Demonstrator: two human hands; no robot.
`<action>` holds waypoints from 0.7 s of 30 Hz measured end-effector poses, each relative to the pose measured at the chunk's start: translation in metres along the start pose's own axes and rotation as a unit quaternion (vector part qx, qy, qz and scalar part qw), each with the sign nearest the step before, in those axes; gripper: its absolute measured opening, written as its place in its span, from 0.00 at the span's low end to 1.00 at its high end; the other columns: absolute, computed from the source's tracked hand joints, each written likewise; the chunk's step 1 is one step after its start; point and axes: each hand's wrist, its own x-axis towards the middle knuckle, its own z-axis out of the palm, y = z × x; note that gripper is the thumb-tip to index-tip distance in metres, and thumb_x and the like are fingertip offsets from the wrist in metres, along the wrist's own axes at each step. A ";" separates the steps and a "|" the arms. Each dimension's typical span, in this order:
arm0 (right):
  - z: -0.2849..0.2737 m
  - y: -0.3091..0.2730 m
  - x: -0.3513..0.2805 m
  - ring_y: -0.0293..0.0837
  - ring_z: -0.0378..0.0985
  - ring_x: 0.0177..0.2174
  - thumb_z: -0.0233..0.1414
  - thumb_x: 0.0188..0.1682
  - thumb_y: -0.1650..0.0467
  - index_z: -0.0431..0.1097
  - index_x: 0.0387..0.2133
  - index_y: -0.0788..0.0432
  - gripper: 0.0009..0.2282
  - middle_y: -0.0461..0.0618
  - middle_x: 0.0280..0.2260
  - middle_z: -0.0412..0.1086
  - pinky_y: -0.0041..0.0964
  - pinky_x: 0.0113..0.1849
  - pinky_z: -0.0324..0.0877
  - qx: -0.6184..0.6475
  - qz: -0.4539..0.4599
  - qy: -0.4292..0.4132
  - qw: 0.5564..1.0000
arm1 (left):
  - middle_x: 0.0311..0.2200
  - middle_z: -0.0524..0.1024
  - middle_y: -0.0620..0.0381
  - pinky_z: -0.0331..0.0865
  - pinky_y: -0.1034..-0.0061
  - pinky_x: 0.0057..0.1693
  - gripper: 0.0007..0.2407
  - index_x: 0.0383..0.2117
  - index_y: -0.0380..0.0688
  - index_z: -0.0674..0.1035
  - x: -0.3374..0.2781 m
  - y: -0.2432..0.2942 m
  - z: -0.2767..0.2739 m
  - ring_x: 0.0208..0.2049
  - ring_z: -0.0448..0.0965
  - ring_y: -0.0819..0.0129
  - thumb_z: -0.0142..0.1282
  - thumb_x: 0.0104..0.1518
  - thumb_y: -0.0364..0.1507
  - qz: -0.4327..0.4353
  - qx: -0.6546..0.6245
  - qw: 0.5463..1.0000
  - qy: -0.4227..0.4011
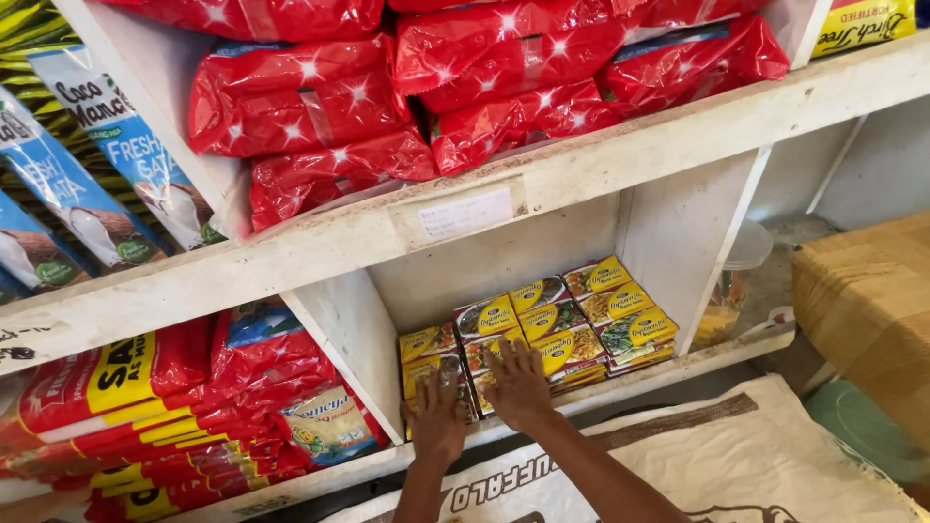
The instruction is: Organizing and stacking small seasoning packets on shelves in a grocery store.
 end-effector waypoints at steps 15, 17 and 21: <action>-0.004 -0.002 -0.001 0.62 0.28 0.69 0.29 0.58 0.52 0.34 0.72 0.50 0.31 0.58 0.72 0.28 0.56 0.65 0.28 -0.020 -0.020 0.000 1.000 | 0.75 0.30 0.58 0.31 0.30 0.68 0.25 0.72 0.69 0.49 0.004 0.017 -0.014 0.75 0.28 0.49 0.31 0.68 0.45 -0.027 0.054 0.995 -0.077; 0.001 0.003 0.007 0.63 0.29 0.69 0.30 0.58 0.52 0.34 0.73 0.51 0.32 0.59 0.72 0.29 0.57 0.65 0.30 -0.037 -0.025 0.002 0.999 | 0.75 0.31 0.58 0.30 0.30 0.68 0.25 0.72 0.69 0.48 0.005 0.013 -0.015 0.74 0.28 0.49 0.30 0.68 0.46 -0.023 0.036 0.996 -0.080; 0.001 0.002 -0.011 0.61 0.36 0.68 0.42 0.55 0.54 0.50 0.67 0.57 0.30 0.60 0.70 0.37 0.59 0.64 0.35 -0.001 -0.067 0.079 0.995 | 0.73 0.42 0.55 0.33 0.31 0.68 0.24 0.69 0.65 0.57 -0.027 0.009 -0.029 0.74 0.36 0.47 0.32 0.66 0.48 0.004 -0.026 0.999 -0.023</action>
